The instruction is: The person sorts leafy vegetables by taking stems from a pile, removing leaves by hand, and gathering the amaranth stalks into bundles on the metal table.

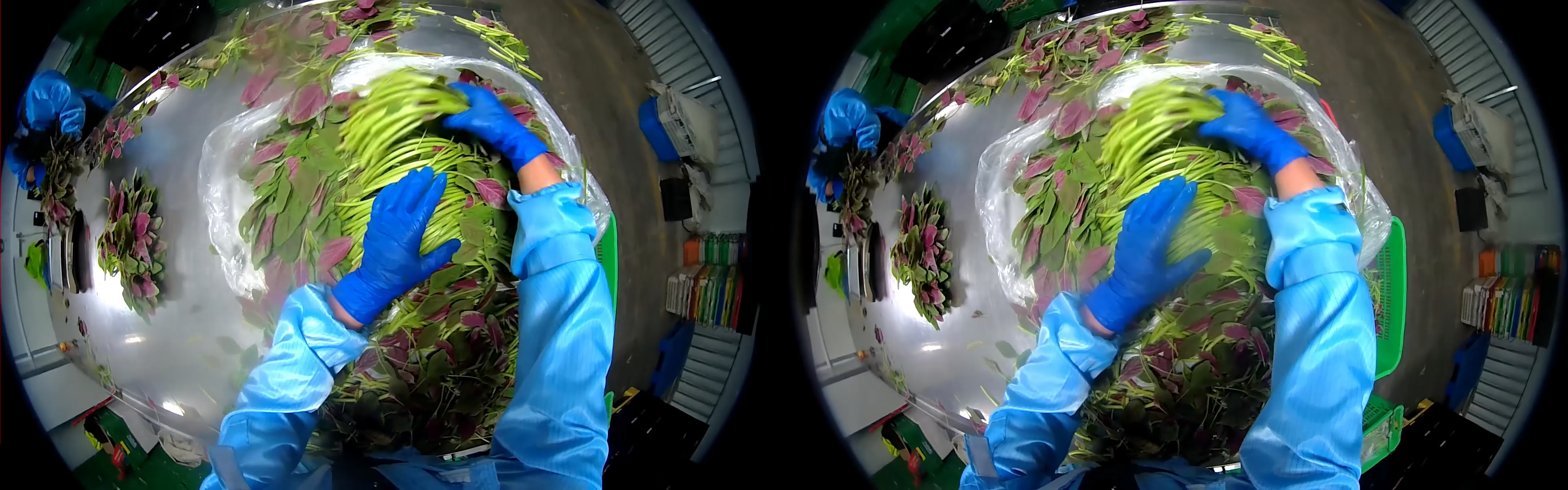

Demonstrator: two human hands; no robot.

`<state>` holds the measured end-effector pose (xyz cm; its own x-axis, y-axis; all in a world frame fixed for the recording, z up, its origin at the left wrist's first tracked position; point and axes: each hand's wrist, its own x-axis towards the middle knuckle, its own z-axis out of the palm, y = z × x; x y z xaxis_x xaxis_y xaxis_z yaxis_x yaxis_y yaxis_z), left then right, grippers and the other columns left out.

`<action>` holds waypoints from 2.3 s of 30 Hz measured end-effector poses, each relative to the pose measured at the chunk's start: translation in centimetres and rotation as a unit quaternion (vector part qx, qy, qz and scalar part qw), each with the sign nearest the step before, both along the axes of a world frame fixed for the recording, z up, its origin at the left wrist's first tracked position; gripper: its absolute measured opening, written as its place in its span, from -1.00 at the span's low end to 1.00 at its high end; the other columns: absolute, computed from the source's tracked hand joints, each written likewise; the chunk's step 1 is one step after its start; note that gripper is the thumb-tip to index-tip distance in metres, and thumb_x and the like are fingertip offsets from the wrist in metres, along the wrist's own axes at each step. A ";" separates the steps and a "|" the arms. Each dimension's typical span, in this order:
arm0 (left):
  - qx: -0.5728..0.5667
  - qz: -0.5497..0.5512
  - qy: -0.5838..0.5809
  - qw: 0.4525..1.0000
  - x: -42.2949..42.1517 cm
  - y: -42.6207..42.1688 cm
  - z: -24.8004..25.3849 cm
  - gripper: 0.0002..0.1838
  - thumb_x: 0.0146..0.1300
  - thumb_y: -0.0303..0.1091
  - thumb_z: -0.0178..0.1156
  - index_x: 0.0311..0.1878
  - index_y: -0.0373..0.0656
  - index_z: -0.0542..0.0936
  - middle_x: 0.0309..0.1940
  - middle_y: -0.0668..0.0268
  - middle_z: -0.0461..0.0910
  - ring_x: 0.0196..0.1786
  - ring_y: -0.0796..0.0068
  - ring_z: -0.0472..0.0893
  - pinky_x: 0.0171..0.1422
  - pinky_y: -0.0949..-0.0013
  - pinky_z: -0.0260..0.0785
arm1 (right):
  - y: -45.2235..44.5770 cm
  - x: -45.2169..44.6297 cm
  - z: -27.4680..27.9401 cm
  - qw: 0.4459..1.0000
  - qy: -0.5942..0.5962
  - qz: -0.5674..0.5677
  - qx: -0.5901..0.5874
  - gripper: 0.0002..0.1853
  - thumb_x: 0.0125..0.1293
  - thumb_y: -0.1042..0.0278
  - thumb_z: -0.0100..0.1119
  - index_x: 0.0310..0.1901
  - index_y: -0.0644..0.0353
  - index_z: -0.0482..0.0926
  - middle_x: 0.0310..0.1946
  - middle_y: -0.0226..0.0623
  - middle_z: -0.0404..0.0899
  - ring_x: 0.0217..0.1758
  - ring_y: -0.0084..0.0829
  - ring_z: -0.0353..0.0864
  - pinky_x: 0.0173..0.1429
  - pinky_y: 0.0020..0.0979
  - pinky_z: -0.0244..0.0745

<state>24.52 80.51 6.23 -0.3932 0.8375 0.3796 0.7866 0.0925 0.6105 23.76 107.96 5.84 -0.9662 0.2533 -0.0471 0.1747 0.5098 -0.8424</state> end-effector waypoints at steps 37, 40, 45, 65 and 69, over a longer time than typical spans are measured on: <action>-0.059 -0.004 0.051 0.997 -4.4 1.9 1.0 -0.08 0.16 0.19 0.22 0.45 -0.16 0.15 0.45 0.04 0.11 0.50 0.04 0.08 0.54 0.07 -0.09 | -11.7 14.3 24.5 0.897 0.324 -0.265 0.141 -0.39 0.04 0.66 0.32 0.20 0.25 0.42 -0.06 -0.23 0.63 -0.03 -0.42 0.62 0.07 -0.41 0.55; 0.122 -0.055 -0.198 0.971 -1.3 -4.8 6.9 -0.03 0.04 -0.05 0.43 0.43 -0.21 0.15 0.39 0.06 0.23 0.45 0.11 0.20 0.50 0.15 0.02 | -18.0 14.7 24.7 0.926 0.281 -0.221 0.118 -0.52 0.05 0.51 0.43 0.06 0.22 0.53 -0.11 -0.28 0.65 -0.07 -0.47 0.62 0.05 -0.40 0.54; 0.323 -0.048 -0.536 0.779 4.5 -15.9 11.8 -0.11 -0.04 -0.35 0.51 0.35 -0.26 0.26 0.25 0.19 0.39 0.30 0.31 0.37 0.40 0.28 0.17 | -30.5 13.2 20.2 0.940 0.215 -0.176 0.200 -0.42 0.03 0.46 0.41 0.16 0.14 0.49 -0.14 -0.17 0.66 -0.11 -0.30 0.67 0.00 -0.36 0.55; 0.324 0.060 -0.641 0.693 -5.4 -49.8 13.1 -0.57 0.12 -0.50 0.15 0.10 -0.40 0.48 -0.08 0.10 0.60 -0.07 0.20 0.61 0.14 0.20 0.46 | -59.5 16.5 13.0 0.969 0.236 0.003 0.077 -0.32 0.12 0.38 0.29 0.33 0.12 0.33 0.21 -0.12 0.43 0.23 -0.11 0.44 0.22 -0.22 0.37; 0.209 0.008 -0.678 0.705 -6.3 -53.1 15.2 -0.40 0.05 -0.52 0.11 0.24 -0.39 0.33 -0.14 0.11 0.57 -0.18 0.22 0.60 0.11 0.18 0.49 | -54.8 25.5 4.8 0.964 0.027 -0.257 -0.056 -0.67 0.16 0.40 0.30 0.01 0.12 0.62 -0.21 -0.14 0.65 -0.23 -0.23 0.68 -0.14 -0.35 0.56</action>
